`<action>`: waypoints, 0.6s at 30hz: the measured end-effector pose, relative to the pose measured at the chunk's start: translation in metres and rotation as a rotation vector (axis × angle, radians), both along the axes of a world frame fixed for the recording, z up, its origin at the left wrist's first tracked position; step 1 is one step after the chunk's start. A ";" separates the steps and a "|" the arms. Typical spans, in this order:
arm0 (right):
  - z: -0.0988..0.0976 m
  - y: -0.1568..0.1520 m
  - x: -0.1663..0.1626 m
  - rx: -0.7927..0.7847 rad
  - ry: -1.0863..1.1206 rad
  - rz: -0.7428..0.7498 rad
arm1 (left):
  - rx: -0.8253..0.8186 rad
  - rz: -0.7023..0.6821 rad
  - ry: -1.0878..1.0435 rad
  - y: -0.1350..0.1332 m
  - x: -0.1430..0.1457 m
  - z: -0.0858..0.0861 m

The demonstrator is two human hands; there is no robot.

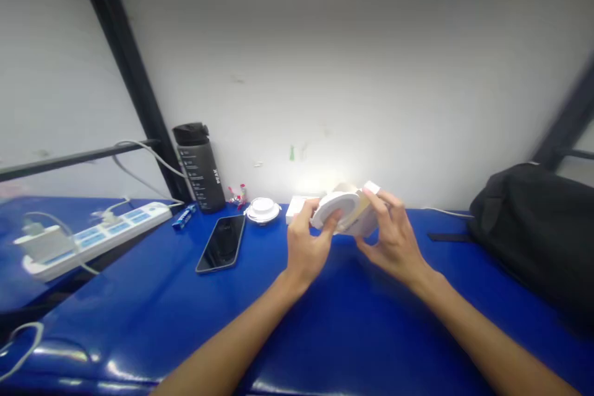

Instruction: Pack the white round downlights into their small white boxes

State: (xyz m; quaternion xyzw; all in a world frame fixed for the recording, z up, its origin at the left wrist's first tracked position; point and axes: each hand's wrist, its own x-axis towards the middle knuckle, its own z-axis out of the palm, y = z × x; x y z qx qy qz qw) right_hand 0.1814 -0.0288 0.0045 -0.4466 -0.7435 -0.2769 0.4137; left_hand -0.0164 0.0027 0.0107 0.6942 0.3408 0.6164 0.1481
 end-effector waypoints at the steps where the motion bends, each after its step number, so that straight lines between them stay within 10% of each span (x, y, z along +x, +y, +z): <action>1: 0.000 0.000 0.001 0.013 0.002 -0.006 | 0.013 -0.006 0.057 0.001 0.000 -0.001; 11: -0.006 -0.001 -0.006 -0.065 0.085 0.036 | 0.048 -0.013 0.303 0.010 -0.021 0.019; 15: -0.009 -0.001 -0.010 -0.119 0.215 0.005 | -0.109 0.179 0.379 0.025 -0.091 0.031; 18: -0.011 0.000 -0.011 -0.151 0.287 -0.011 | -0.393 0.518 0.385 0.031 -0.171 0.010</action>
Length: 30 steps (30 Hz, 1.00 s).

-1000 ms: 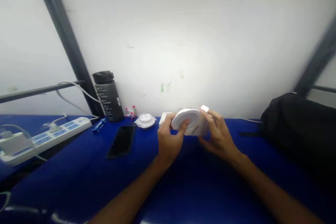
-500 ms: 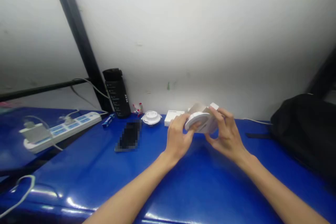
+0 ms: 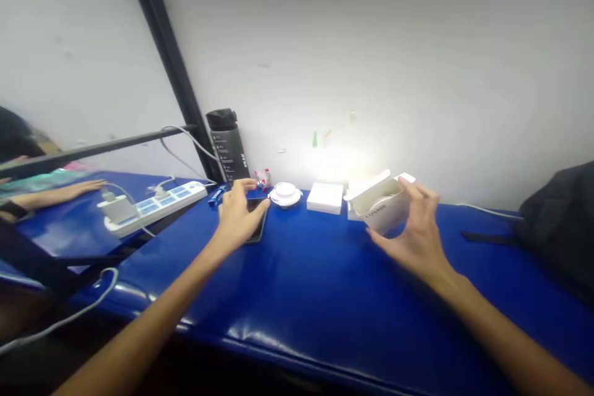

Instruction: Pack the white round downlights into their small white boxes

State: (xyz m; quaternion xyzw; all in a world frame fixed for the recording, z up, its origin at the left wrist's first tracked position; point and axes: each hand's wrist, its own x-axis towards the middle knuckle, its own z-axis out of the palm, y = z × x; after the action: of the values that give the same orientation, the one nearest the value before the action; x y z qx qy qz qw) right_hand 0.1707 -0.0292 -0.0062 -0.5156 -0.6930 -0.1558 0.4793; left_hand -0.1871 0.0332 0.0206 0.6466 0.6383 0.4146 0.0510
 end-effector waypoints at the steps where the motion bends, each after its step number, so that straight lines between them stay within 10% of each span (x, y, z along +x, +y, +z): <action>1: -0.001 0.000 0.000 -0.007 0.009 0.001 | -0.101 0.106 -0.059 -0.001 -0.025 -0.011; 6: -0.006 -0.001 -0.005 -0.049 -0.016 0.044 | -0.380 0.113 -0.288 -0.012 -0.087 -0.050; 30: -0.003 -0.003 -0.004 -0.047 -0.021 0.054 | -0.426 0.249 -0.070 -0.001 -0.064 -0.050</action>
State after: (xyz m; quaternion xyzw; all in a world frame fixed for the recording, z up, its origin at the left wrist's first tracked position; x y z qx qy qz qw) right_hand 0.1664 -0.0323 -0.0089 -0.5062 -0.7150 -0.1321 0.4637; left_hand -0.2513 0.0317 -0.0295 0.5230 0.7839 0.2957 0.1567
